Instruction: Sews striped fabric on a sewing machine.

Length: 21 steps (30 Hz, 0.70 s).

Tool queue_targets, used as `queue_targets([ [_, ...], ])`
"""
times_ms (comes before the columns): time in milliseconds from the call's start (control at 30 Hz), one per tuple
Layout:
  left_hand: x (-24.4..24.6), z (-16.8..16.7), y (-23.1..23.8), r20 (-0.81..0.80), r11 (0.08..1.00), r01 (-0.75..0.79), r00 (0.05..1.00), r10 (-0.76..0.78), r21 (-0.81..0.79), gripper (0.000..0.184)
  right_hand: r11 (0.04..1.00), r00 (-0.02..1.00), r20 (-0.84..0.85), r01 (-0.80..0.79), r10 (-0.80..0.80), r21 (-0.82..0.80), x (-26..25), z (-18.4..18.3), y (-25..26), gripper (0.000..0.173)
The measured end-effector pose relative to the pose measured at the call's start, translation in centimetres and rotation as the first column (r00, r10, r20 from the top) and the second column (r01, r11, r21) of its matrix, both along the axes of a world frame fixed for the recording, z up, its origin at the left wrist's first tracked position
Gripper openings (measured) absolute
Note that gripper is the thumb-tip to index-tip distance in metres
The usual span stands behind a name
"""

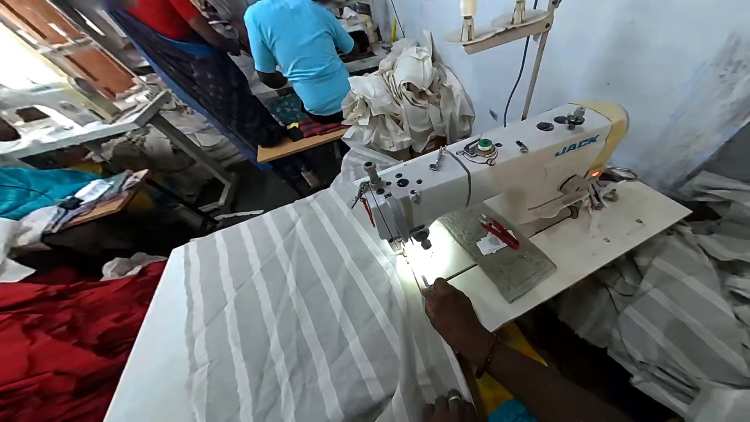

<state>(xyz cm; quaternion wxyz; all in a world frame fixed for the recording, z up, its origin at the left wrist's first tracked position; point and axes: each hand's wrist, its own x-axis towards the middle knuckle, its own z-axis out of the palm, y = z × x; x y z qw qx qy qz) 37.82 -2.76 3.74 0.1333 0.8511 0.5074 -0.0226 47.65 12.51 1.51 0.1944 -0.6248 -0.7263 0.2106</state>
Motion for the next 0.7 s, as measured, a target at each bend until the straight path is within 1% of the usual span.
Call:
queue_targets([
  [67,0.0,-0.6,0.6,0.012,0.977,0.013,1.000,-0.017,0.215,0.019,0.999,1.000,-0.003,-0.012,0.012,-0.039,0.1,0.3,0.1,0.030],
  [100,0.1,-0.7,1.1,0.008,0.966,0.009,1.000,-0.012,0.258,0.020,0.997,1.000,-0.004,-0.019,0.019,-0.069,0.2,0.6,0.1,0.031],
  [200,0.5,-0.7,2.8,-0.008,0.950,-0.020,1.000,0.023,0.310,0.024,0.994,0.999,-0.008,-0.039,0.039,-0.101,0.4,0.9,0.4,0.033],
  [267,0.6,-1.0,4.1,0.006,0.932,-0.061,0.998,0.064,0.358,0.022,0.989,0.999,-0.009,-0.051,0.050,-0.140,0.5,1.2,0.5,0.034],
  [333,0.4,-1.6,5.3,0.041,0.901,-0.106,0.994,0.098,0.420,0.022,0.981,0.998,-0.010,-0.066,0.065,-0.184,0.6,1.5,0.6,0.034],
  [433,-0.1,-2.7,6.9,0.110,0.855,-0.158,0.987,0.119,0.493,0.025,0.981,0.998,-0.014,-0.069,0.067,-0.183,0.7,1.6,0.5,0.035],
  [567,-1.6,-5.1,8.9,0.234,0.793,-0.191,0.970,0.064,0.578,0.026,0.983,0.998,-0.019,-0.064,0.061,-0.170,0.8,1.3,0.5,0.035],
  [700,-2.7,-6.5,10.7,0.267,0.794,-0.189,0.963,0.035,0.578,0.034,0.995,0.999,-0.042,-0.034,0.030,-0.093,0.8,0.6,0.9,0.030],
])
